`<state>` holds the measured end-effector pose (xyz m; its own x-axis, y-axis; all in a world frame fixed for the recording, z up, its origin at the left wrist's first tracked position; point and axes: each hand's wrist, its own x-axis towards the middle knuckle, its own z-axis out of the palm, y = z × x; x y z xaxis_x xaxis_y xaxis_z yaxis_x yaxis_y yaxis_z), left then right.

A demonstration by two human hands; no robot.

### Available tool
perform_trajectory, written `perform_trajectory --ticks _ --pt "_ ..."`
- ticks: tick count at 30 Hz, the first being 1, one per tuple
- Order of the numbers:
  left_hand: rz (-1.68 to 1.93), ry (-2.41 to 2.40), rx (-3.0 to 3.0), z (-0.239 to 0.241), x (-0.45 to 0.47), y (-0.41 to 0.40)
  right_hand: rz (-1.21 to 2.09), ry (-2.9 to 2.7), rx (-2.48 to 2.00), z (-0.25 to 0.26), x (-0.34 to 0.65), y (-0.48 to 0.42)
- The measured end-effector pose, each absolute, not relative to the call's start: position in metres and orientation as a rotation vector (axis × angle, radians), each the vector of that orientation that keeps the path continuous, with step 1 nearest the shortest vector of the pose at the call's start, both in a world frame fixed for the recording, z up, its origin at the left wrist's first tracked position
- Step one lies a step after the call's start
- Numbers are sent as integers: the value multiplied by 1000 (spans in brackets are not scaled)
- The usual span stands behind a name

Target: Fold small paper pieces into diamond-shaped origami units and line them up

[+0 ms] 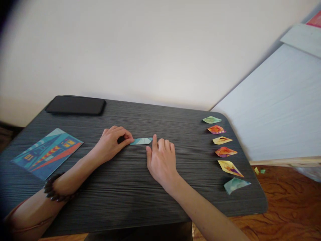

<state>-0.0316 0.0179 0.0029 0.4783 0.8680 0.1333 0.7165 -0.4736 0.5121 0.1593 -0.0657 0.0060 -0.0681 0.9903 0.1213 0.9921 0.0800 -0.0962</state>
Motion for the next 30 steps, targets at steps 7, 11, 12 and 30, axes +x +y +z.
perform_trajectory --ticks 7,11,12,30 --pt "568 1293 2422 -1 -30 16 48 -2286 -1852 7 158 -63" --pt "566 1309 2419 0 -29 17 21 -2288 -1848 6 158 -63" --pt "565 1315 2411 0 -29 17 6 -2267 -1868 5 158 -63" --pt "636 924 2573 -4 -29 17 59 -2055 -1669 -1 181 -41"
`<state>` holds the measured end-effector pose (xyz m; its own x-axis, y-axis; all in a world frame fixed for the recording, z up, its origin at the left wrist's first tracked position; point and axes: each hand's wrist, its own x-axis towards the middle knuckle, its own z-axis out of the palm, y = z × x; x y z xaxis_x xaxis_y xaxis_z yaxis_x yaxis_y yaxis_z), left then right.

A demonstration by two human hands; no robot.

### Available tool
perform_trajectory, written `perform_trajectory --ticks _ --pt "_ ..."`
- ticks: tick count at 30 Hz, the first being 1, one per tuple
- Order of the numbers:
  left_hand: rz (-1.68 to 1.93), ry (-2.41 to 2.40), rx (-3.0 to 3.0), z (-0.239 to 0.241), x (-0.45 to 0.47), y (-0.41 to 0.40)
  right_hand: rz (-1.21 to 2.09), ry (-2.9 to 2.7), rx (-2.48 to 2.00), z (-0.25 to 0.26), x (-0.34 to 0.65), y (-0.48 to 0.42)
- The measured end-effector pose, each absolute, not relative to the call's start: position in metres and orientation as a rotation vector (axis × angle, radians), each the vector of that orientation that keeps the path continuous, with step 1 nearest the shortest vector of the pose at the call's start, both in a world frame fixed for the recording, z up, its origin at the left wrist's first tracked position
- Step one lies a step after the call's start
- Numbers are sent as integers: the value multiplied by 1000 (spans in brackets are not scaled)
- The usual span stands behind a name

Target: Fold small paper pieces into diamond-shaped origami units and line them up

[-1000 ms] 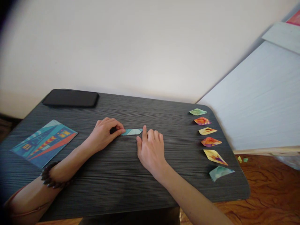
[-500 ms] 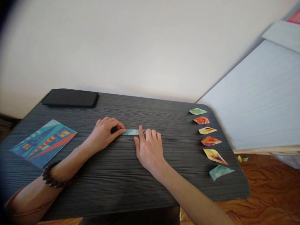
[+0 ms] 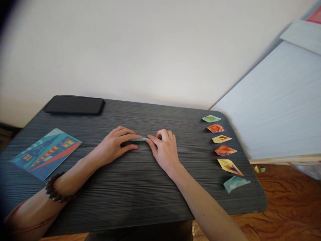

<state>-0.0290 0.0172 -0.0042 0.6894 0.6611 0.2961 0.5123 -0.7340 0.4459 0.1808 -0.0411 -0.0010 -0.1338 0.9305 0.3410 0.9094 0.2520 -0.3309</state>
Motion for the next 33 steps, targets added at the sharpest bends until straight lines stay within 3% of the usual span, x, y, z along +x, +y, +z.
perform_trajectory --ticks 12,33 --pt "830 869 2657 4 -24 12 -1 -2231 -1447 5 170 -43" --pt "781 880 2491 3 -38 22 -49 -2220 -1350 2 189 -40"
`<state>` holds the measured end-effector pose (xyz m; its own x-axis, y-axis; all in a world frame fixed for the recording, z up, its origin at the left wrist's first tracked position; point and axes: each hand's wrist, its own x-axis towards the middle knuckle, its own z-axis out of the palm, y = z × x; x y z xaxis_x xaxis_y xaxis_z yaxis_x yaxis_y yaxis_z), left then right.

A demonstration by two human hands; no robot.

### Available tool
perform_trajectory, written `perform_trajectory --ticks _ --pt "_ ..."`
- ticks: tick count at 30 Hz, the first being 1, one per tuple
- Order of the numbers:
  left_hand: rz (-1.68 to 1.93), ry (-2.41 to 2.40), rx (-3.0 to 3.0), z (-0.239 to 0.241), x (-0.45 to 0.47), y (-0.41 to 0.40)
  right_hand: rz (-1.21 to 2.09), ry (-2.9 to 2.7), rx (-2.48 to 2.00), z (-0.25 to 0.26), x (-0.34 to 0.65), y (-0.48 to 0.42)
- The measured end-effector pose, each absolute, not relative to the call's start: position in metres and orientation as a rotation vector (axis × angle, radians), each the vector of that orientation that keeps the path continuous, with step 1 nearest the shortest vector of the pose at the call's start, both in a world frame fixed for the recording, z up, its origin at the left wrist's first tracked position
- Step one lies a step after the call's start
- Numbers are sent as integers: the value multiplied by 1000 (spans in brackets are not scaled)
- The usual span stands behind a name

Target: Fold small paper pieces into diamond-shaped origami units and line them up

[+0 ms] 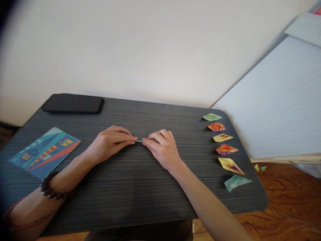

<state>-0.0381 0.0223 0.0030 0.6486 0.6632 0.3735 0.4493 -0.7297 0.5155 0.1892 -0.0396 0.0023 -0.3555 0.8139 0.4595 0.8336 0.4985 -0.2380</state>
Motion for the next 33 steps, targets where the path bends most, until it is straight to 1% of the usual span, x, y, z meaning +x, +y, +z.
perform_trajectory --ticks 4,9,13,20,29,33 --pt "790 822 2572 4 -41 25 -109 -2213 -1419 -2 188 -42" --pt "650 902 2558 3 -31 19 51 -2303 -1402 -4 178 -44" --pt "660 948 2495 -1 -25 18 141 -2224 -1416 -4 175 -43" --pt "715 1005 2444 -6 -27 19 112 -2289 -1406 -3 170 -48" --pt "597 965 2494 -8 -32 25 139 -2213 -1478 2 174 -54" --pt "609 1028 2464 -9 -33 24 128 -2166 -1506 3 177 -53"
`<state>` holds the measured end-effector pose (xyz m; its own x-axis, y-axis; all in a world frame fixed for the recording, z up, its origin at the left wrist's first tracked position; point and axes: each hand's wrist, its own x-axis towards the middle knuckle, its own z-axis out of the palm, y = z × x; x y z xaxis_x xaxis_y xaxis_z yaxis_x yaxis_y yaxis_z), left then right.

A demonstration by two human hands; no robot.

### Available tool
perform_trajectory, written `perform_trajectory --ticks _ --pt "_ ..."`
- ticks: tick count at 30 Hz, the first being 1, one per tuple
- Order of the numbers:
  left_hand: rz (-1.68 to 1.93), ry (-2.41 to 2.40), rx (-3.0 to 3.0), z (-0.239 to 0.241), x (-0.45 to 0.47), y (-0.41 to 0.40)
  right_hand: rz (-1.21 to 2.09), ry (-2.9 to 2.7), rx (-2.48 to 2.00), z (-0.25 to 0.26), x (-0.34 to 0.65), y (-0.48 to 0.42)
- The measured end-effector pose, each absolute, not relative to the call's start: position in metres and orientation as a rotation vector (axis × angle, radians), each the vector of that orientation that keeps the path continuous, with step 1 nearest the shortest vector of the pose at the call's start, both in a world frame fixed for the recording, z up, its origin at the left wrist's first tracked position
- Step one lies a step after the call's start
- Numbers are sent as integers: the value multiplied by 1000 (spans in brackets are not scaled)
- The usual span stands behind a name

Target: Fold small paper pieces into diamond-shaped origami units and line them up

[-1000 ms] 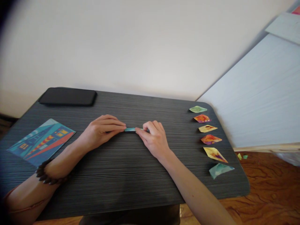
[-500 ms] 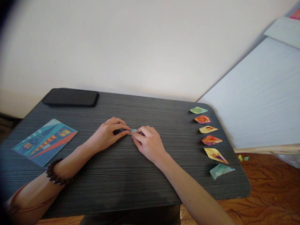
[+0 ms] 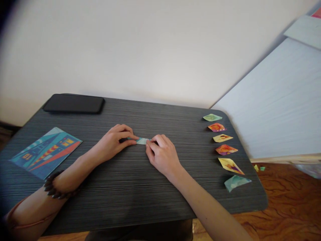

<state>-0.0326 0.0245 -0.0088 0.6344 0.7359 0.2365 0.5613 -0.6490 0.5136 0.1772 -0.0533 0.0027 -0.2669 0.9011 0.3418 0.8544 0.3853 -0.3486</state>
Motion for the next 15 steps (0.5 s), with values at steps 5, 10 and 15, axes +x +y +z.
perform_trajectory --ticks 5,10,15 --pt "642 1088 2451 -8 -32 23 123 -2119 -1521 -1 180 -48" --pt "695 946 2428 -3 -31 20 220 -2073 -1476 0 180 -44" --pt "665 832 2396 6 -30 17 330 -2058 -1348 3 180 -43"
